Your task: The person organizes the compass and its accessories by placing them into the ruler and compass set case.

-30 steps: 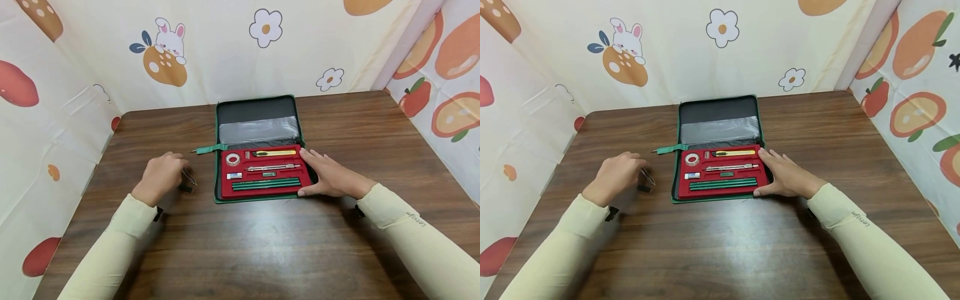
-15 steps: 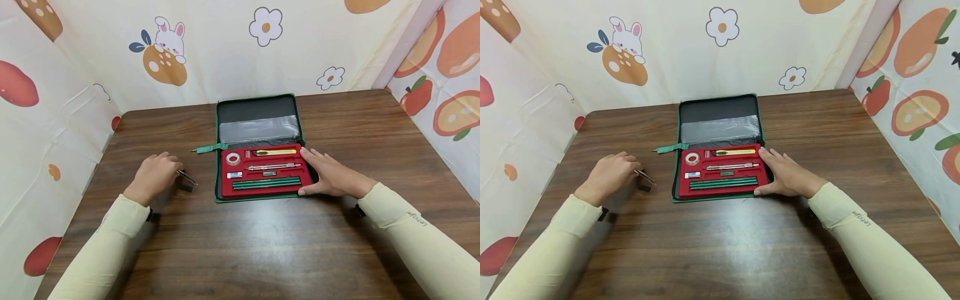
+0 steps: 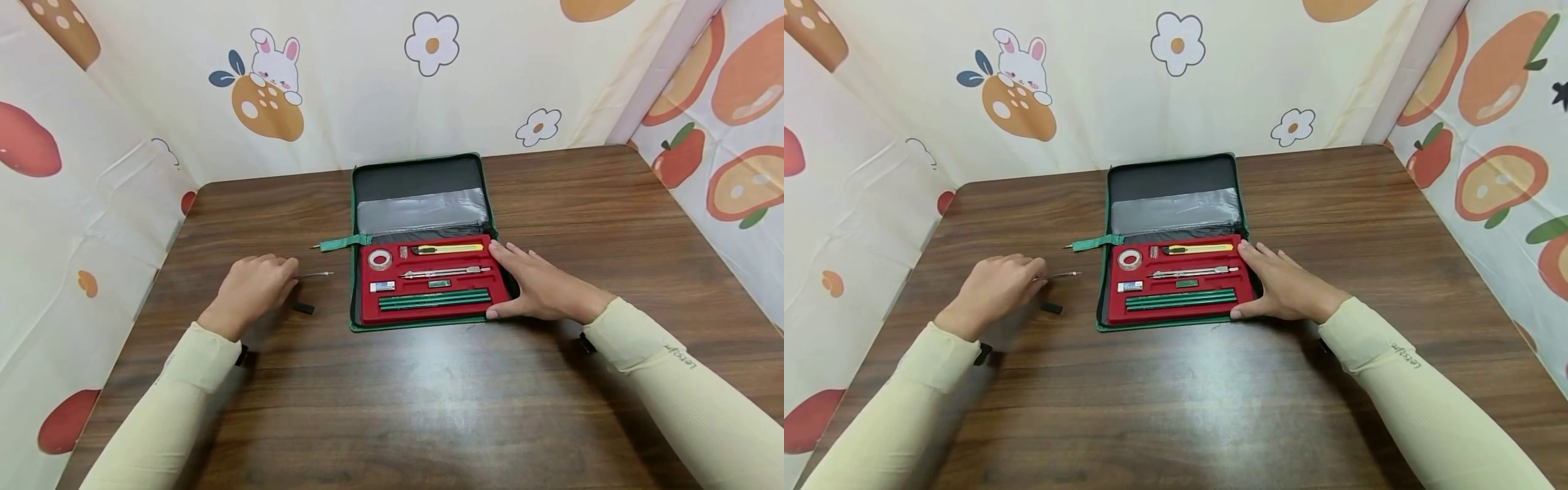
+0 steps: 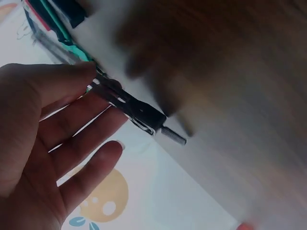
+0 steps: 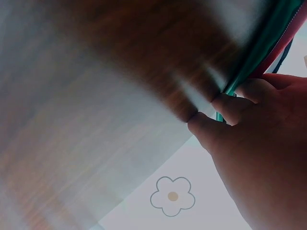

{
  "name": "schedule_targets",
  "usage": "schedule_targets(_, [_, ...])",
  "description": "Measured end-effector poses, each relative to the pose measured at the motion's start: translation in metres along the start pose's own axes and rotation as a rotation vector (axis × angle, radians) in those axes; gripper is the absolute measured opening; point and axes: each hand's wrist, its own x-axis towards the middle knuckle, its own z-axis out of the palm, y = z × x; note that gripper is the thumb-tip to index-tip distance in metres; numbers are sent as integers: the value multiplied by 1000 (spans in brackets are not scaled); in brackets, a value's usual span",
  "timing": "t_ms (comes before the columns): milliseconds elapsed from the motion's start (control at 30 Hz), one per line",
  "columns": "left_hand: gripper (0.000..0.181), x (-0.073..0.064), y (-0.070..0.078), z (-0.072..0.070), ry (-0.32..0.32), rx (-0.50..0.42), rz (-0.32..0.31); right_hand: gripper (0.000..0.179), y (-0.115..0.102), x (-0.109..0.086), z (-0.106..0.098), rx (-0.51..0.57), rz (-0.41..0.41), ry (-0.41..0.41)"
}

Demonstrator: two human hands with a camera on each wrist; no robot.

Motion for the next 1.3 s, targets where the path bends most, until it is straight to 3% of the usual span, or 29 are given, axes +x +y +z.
schedule_targets(233, [15,12,11,-2,69,-85,4,125,0,0,1,-8,-4,5])
schedule_targets(433, [9,31,30,-6,11,-199,-37,125,0,1,-1,-13,-7,2])
schedule_targets(667, [14,60,56,-10,-36,-243,-40,124,-3,-1,-9,-37,-8,-34])
schedule_targets(900, [29,86,82,-10,-65,-332,-78,105,-16,-2,-21,-115,18,-43])
schedule_targets(967, [29,92,90,-10,-105,-410,-117,99,-21,-2,-23,-149,25,-22])
schedule_targets(1100, [24,102,105,-10,-176,-640,-209,76,-30,-1,-22,-214,-42,76])
schedule_targets(1300, [14,116,122,-13,-168,-974,-328,50,-47,6,-20,-246,-134,213])
